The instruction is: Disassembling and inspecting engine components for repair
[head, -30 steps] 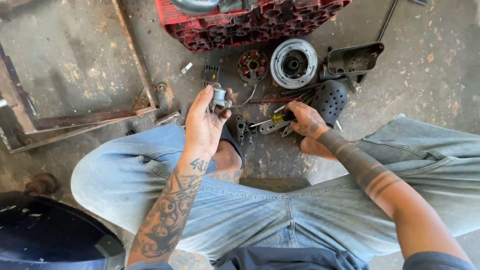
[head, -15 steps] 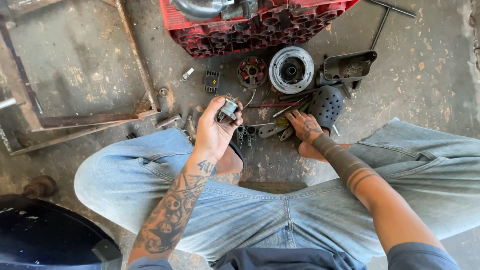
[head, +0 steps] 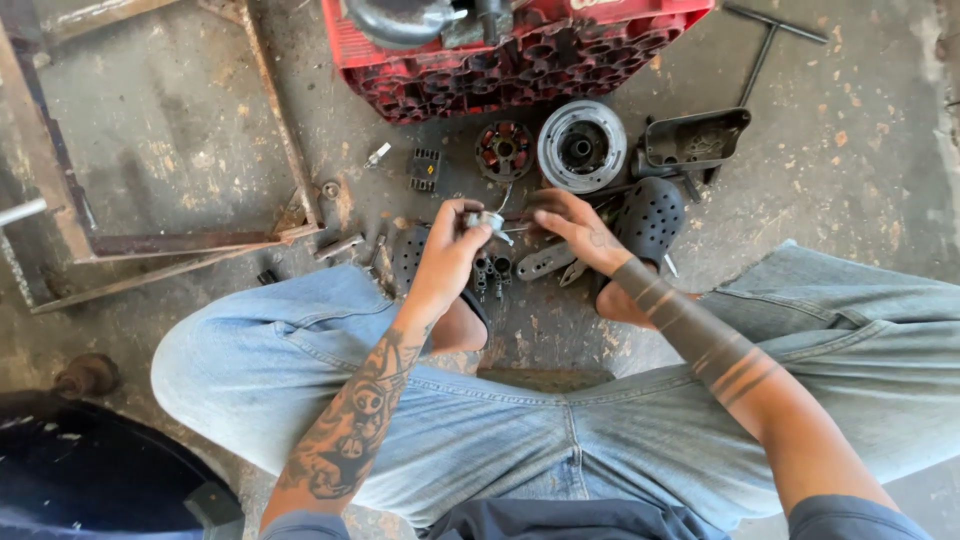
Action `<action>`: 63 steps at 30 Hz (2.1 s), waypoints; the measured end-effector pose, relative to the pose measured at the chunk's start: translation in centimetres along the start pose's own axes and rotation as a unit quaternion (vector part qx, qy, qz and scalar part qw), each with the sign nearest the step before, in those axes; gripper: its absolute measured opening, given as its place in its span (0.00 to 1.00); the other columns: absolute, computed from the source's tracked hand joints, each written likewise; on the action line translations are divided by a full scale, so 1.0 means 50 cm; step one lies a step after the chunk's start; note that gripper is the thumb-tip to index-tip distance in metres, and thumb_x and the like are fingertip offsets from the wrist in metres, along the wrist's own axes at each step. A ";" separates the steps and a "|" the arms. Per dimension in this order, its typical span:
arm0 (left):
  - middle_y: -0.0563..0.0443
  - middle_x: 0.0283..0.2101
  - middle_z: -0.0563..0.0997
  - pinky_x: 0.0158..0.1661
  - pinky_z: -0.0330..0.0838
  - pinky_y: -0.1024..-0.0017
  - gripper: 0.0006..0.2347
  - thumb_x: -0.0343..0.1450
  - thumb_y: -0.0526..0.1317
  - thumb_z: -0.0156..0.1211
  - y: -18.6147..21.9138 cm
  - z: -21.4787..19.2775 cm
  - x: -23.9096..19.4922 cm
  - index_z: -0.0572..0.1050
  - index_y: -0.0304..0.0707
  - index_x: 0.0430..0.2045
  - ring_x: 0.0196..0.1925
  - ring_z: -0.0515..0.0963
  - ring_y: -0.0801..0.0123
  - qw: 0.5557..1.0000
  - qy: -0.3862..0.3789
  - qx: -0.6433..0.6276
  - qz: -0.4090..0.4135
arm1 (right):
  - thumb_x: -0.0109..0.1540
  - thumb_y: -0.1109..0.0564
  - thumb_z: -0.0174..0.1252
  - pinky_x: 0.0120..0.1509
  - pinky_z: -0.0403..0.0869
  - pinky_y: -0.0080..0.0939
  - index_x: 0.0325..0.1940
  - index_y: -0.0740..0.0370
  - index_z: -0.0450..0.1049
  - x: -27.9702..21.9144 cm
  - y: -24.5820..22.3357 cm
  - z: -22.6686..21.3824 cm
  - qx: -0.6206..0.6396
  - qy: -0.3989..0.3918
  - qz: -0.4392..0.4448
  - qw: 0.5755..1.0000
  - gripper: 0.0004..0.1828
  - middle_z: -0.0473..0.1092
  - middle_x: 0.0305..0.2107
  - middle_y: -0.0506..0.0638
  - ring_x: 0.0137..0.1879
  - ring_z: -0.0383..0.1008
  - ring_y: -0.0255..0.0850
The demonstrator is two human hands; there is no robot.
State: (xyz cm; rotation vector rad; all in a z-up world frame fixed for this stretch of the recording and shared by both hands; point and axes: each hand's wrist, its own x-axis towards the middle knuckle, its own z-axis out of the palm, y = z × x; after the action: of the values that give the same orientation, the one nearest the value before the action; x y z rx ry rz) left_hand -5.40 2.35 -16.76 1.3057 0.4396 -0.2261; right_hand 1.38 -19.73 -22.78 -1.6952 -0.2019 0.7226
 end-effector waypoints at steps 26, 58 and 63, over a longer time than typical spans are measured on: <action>0.50 0.35 0.73 0.36 0.71 0.75 0.12 0.77 0.45 0.58 -0.003 0.010 0.041 0.71 0.37 0.47 0.37 0.72 0.75 0.983 0.021 0.019 0.180 | 0.63 0.63 0.62 0.34 0.82 0.44 0.47 0.69 0.77 0.041 -0.150 -0.002 0.179 0.011 -0.024 0.983 0.09 0.77 0.28 0.57 0.32 0.80 0.42; 0.43 0.49 0.71 0.48 0.65 0.72 0.21 0.65 0.31 0.40 0.018 -0.032 0.015 0.65 0.33 0.54 0.46 0.69 0.66 0.968 -0.068 -0.181 0.157 | 0.65 0.51 0.69 0.51 0.56 0.48 0.41 0.54 0.84 0.227 -0.197 -0.267 -0.634 0.429 -0.213 0.608 0.06 0.66 0.41 0.51 0.44 0.59 0.45; 0.42 0.52 0.70 0.51 0.69 0.67 0.25 0.62 0.29 0.43 0.052 -0.012 -0.017 0.62 0.34 0.57 0.49 0.71 0.62 0.966 -0.117 -0.112 0.204 | 0.59 0.48 0.75 0.52 0.55 0.45 0.34 0.46 0.84 0.257 -0.180 -0.289 -0.653 0.449 -0.174 0.584 0.06 0.70 0.34 0.43 0.40 0.58 0.39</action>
State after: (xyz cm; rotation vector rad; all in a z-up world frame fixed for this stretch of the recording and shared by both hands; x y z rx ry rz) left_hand -5.21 3.52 -14.23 1.1031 -0.0101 0.0163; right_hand 21.85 -22.84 -17.70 -3.0325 -0.3596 -0.9873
